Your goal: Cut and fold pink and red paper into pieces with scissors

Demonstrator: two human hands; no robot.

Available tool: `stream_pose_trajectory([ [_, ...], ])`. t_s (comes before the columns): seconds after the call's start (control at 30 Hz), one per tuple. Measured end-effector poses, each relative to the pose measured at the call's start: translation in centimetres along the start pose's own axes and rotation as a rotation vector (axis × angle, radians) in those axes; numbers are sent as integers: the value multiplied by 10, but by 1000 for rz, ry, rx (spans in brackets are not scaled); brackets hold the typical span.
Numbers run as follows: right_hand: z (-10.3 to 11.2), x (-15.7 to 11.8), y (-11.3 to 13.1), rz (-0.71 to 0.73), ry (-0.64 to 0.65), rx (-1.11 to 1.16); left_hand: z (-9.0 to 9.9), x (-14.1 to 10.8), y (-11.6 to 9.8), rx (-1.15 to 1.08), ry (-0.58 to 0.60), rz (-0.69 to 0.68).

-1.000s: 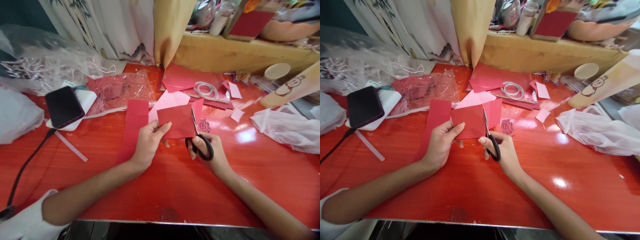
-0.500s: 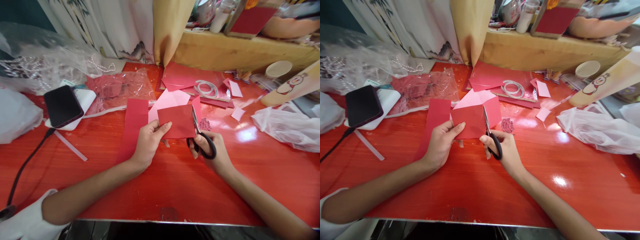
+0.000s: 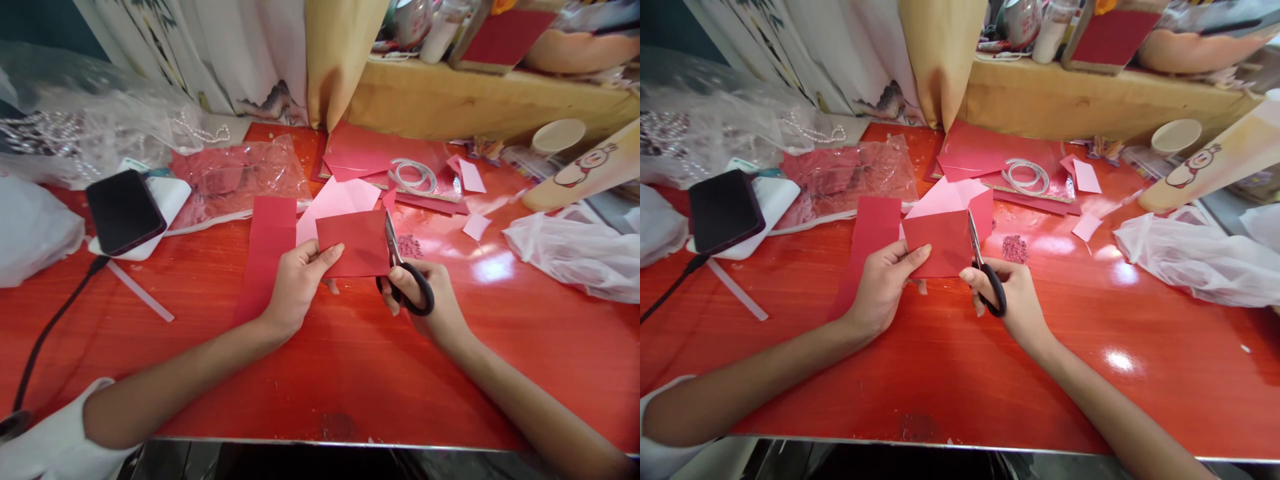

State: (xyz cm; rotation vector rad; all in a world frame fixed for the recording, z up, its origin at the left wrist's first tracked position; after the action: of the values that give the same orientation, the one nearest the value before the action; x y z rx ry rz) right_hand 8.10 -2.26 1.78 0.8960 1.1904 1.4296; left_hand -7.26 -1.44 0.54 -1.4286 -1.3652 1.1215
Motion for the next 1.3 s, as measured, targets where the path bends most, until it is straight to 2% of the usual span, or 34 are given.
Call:
stream_pose_trajectory([
  [0.27,1,1,-3,16,7,16,-1,1,1,-1,26,8],
  [0.5,6,3,2,-5,-51,-49,2,5,0,26,26,19],
  [0.67,21,11,2,44,-102,-60,3,22,-14,99,135,-36],
  [0.83,45,20,7,125,-200,33,2,31,-17,236,323,58],
  [0.93,38,19,13,152,-127,67,-2,27,-14,317,442,125],
  [1.07,17,12,8,60,-5,60,-10,16,-6,405,597,209],
  [1.3,5,7,1,-55,22,121,-13,12,-4,471,645,204],
])
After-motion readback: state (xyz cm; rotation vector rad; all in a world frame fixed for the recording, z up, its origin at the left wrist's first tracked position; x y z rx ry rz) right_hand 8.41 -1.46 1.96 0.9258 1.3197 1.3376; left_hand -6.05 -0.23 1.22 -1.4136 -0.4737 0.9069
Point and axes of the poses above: each hand's wrist, its own x-axis towards the middle knuckle, its own z-axis out of the back of the hand, y = z × x, the point moved 9 cm from there along x, towards the middle knuckle, and after that the axes turned 1 degree about x, right-handed, at the moved point
